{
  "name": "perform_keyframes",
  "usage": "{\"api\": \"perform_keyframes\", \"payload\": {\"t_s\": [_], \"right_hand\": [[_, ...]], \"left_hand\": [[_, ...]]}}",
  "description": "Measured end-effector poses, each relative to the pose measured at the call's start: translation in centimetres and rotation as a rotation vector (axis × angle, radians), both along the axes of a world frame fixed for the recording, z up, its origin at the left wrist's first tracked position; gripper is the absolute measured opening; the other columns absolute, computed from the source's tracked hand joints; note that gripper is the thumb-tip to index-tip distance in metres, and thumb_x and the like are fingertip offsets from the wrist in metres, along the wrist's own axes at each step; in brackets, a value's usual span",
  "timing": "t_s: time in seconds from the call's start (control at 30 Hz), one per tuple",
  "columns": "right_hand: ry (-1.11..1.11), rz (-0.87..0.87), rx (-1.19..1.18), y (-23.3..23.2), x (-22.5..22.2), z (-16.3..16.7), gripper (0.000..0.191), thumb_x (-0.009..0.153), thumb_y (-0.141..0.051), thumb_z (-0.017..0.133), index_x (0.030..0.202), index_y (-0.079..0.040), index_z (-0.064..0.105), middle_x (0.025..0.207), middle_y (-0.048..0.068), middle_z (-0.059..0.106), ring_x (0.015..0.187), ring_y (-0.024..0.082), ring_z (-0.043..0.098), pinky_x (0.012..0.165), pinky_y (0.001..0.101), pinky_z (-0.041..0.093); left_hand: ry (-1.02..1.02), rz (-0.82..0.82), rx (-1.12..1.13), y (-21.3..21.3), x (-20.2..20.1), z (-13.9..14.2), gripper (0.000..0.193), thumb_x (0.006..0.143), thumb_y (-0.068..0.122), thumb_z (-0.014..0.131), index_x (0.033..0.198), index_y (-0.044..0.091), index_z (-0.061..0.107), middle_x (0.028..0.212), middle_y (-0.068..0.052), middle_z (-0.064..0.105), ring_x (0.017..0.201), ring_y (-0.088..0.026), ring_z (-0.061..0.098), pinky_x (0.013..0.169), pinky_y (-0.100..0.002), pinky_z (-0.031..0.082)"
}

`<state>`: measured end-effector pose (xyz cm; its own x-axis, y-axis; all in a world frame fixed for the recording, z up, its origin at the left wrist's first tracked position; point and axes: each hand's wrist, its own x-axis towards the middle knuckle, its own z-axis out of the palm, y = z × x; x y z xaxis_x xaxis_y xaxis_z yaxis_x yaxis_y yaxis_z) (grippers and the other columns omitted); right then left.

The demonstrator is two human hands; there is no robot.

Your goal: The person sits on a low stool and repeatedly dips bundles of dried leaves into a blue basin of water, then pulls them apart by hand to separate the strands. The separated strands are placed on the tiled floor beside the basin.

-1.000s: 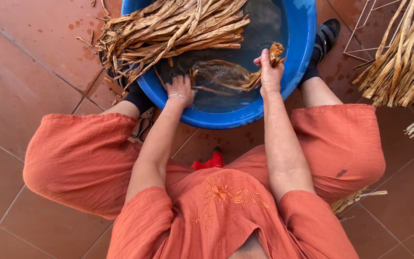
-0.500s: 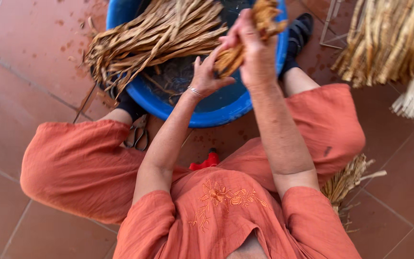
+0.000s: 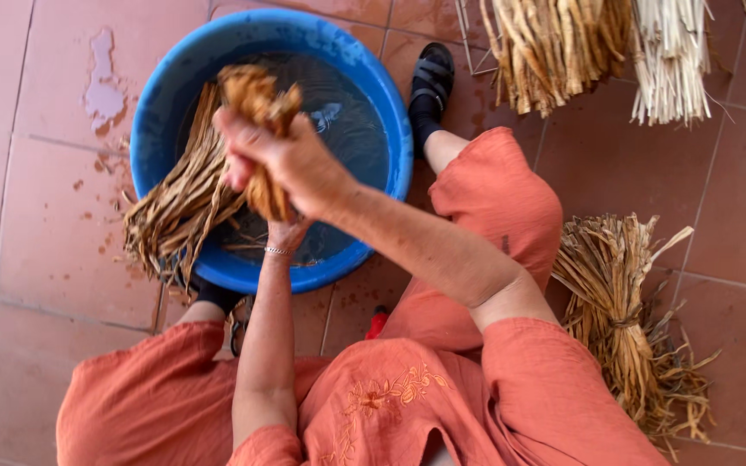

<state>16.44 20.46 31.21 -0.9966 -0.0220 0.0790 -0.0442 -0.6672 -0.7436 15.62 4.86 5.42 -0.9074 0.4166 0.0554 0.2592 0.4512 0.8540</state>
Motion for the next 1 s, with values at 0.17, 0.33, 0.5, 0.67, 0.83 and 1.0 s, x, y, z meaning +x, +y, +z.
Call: {"api": "perform_keyframes", "payload": {"t_s": [0.17,0.33,0.5,0.67,0.83,1.0], "right_hand": [[-0.002,-0.015,0.058,0.5,0.7,1.1,0.03,0.107,-0.035,0.062,0.092,-0.009,0.062,0.075,0.0,0.059,0.069,0.011,0.061,0.069,0.0292,0.055],[0.002,-0.081,0.123,4.5,-2.0,1.3,0.032,0.104,-0.037,0.065,0.089,-0.008,0.065,0.075,0.003,0.064,0.071,0.012,0.061,0.072,0.0316,0.057],[0.074,-0.034,0.489,8.6,-3.9,1.4,0.031,0.091,-0.046,0.072,0.095,-0.014,0.073,0.085,-0.003,0.071,0.088,0.01,0.068,0.079,0.0313,0.058],[-0.007,0.055,0.588,13.2,-4.0,1.1,0.034,0.091,-0.044,0.077,0.101,-0.012,0.073,0.086,0.001,0.072,0.08,0.01,0.069,0.069,0.0289,0.058],[-0.179,0.085,0.418,15.8,-3.1,1.0,0.045,0.088,-0.042,0.081,0.101,-0.001,0.067,0.078,0.01,0.069,0.05,0.012,0.062,0.038,0.0245,0.053],[0.059,-0.229,0.34,25.2,-2.4,1.8,0.04,0.098,-0.04,0.075,0.108,-0.001,0.07,0.089,0.011,0.072,0.067,0.013,0.071,0.05,0.0258,0.059]], "left_hand": [[-0.044,-0.183,-0.467,1.0,0.9,2.9,0.051,0.078,0.033,0.087,0.113,0.007,0.061,0.107,-0.012,0.066,0.098,-0.029,0.065,0.086,-0.044,0.054],[-0.063,-0.317,-0.624,-2.3,-1.3,6.3,0.036,0.08,0.032,0.084,0.103,0.009,0.07,0.094,-0.01,0.075,0.087,-0.028,0.07,0.078,-0.045,0.056],[-0.418,-0.299,-0.6,-5.6,-5.7,8.0,0.024,0.085,0.025,0.081,0.092,0.004,0.071,0.069,-0.009,0.072,0.054,-0.02,0.069,0.054,-0.035,0.055],[-0.699,-0.068,-0.246,-7.2,-8.3,9.9,0.021,0.084,0.021,0.081,0.092,0.002,0.075,0.066,-0.006,0.069,0.05,-0.015,0.062,0.045,-0.032,0.05],[-0.56,-0.281,-1.133,-2.5,-14.5,12.7,0.038,0.084,0.037,0.085,0.094,0.002,0.076,0.07,-0.011,0.074,0.058,-0.018,0.069,0.054,-0.032,0.056],[-0.184,-0.293,-1.022,6.1,-24.7,23.9,0.038,0.086,0.041,0.079,0.098,0.005,0.075,0.072,-0.017,0.078,0.06,-0.024,0.076,0.06,-0.04,0.059]]}}
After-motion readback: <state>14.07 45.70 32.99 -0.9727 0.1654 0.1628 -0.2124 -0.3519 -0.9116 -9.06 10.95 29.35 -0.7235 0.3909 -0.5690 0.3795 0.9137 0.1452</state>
